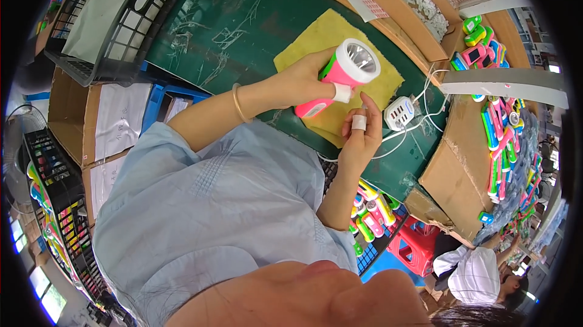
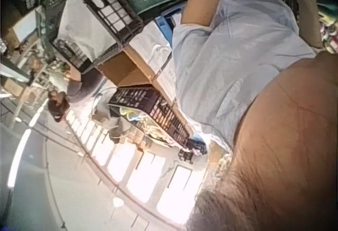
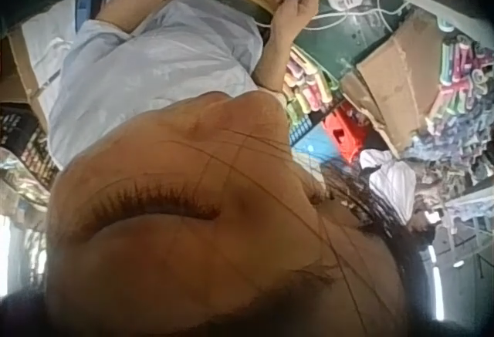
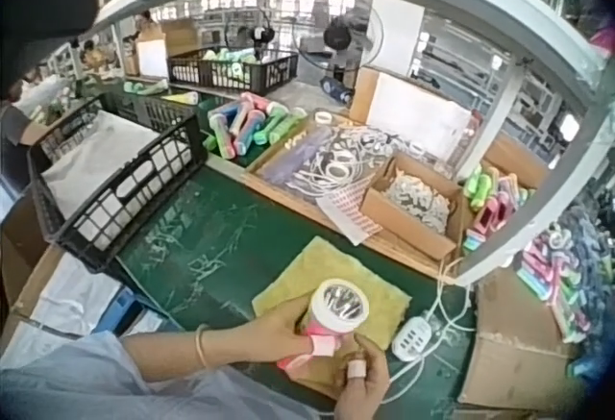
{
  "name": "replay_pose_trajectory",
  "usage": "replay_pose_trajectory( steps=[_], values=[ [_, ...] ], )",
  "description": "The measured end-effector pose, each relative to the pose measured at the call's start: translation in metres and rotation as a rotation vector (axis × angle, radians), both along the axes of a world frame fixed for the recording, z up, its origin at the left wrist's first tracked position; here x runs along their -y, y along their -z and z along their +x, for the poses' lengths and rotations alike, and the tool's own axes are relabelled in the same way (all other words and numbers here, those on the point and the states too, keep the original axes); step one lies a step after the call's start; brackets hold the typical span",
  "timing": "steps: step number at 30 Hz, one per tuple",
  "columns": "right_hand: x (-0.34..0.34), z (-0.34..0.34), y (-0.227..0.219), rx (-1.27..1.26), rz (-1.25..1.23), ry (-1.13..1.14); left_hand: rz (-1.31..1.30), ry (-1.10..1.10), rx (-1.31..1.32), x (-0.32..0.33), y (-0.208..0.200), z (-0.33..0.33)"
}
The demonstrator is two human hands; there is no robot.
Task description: Inspecting and wiping hand-held flashlights at a factory workstation.
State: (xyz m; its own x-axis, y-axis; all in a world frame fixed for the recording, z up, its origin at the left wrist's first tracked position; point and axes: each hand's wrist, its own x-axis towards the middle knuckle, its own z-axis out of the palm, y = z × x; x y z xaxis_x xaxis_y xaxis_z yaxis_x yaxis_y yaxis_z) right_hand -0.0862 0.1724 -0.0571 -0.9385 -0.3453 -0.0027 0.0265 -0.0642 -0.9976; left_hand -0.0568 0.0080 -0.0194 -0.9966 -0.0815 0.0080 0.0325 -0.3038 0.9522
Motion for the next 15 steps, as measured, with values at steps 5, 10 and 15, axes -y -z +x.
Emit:
replay_pose_trajectory(
  steps=[5,10,15],
  values=[
    [-0.002,0.003,0.010,0.042,-0.008,0.016,-0.248,0.042,-0.195,0.000,-0.003,0.017],
    [0.001,0.006,0.017,0.045,0.028,0.002,-0.355,0.068,-0.264,0.003,-0.004,0.021],
    [0.000,0.007,0.018,0.067,0.035,-0.010,-0.387,0.045,-0.282,0.003,0.000,0.021]
  ],
)
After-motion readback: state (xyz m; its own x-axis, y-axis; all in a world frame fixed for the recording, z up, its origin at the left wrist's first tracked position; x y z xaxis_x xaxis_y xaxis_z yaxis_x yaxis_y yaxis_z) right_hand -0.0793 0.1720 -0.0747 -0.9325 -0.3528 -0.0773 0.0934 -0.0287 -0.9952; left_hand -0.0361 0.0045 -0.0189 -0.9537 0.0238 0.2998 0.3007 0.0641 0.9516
